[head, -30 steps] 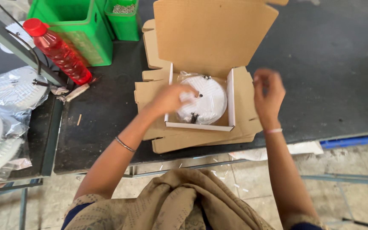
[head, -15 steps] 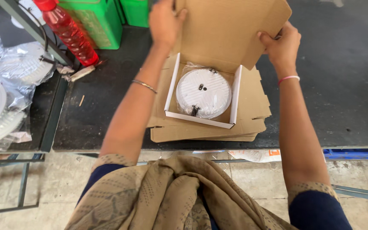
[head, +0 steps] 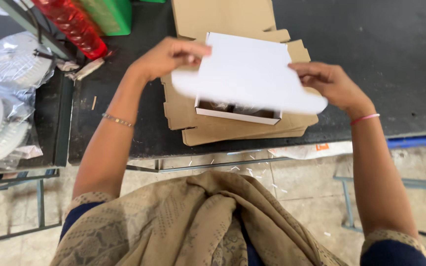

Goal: The person folds a white inner box from a flat blank, places it inside a kraft cardboard outer box, and stacks the assembled boxes on the table. They repeat the cycle, taking new flat blanks from a stack and setting finished boxes aside.

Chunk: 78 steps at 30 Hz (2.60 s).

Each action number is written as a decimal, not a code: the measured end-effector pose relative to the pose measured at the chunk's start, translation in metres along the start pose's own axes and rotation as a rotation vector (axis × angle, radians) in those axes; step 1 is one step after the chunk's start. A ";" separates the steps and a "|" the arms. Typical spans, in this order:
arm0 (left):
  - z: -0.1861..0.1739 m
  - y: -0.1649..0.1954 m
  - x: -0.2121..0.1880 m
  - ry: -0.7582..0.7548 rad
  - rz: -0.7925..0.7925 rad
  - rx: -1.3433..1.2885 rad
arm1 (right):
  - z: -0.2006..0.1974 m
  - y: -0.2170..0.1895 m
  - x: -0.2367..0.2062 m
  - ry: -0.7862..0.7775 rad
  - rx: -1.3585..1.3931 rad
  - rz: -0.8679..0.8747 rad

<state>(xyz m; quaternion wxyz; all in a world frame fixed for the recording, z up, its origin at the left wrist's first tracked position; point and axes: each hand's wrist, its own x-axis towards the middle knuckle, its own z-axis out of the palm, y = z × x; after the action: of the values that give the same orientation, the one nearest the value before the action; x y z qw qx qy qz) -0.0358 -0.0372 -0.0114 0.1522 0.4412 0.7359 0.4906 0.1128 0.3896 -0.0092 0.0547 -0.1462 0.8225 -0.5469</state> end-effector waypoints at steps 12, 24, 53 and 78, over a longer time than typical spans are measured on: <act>0.078 -0.006 -0.068 0.083 -0.150 0.343 | 0.090 -0.008 -0.033 0.110 -0.588 0.271; 0.036 0.060 -0.066 0.317 -0.250 0.200 | 0.049 -0.065 -0.040 0.309 -0.180 0.090; -0.046 0.087 0.076 0.669 -0.007 0.343 | -0.026 -0.137 0.056 0.476 -0.452 -0.059; -0.042 0.086 0.098 0.814 0.062 0.476 | -0.005 -0.119 0.043 0.541 -0.590 -0.168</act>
<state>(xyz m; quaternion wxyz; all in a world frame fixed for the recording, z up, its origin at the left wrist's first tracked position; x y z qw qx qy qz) -0.0757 0.0273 0.1024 -0.2687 0.2574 0.8143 0.4455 0.0922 0.3387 0.1045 -0.2526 -0.0731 0.9141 -0.3086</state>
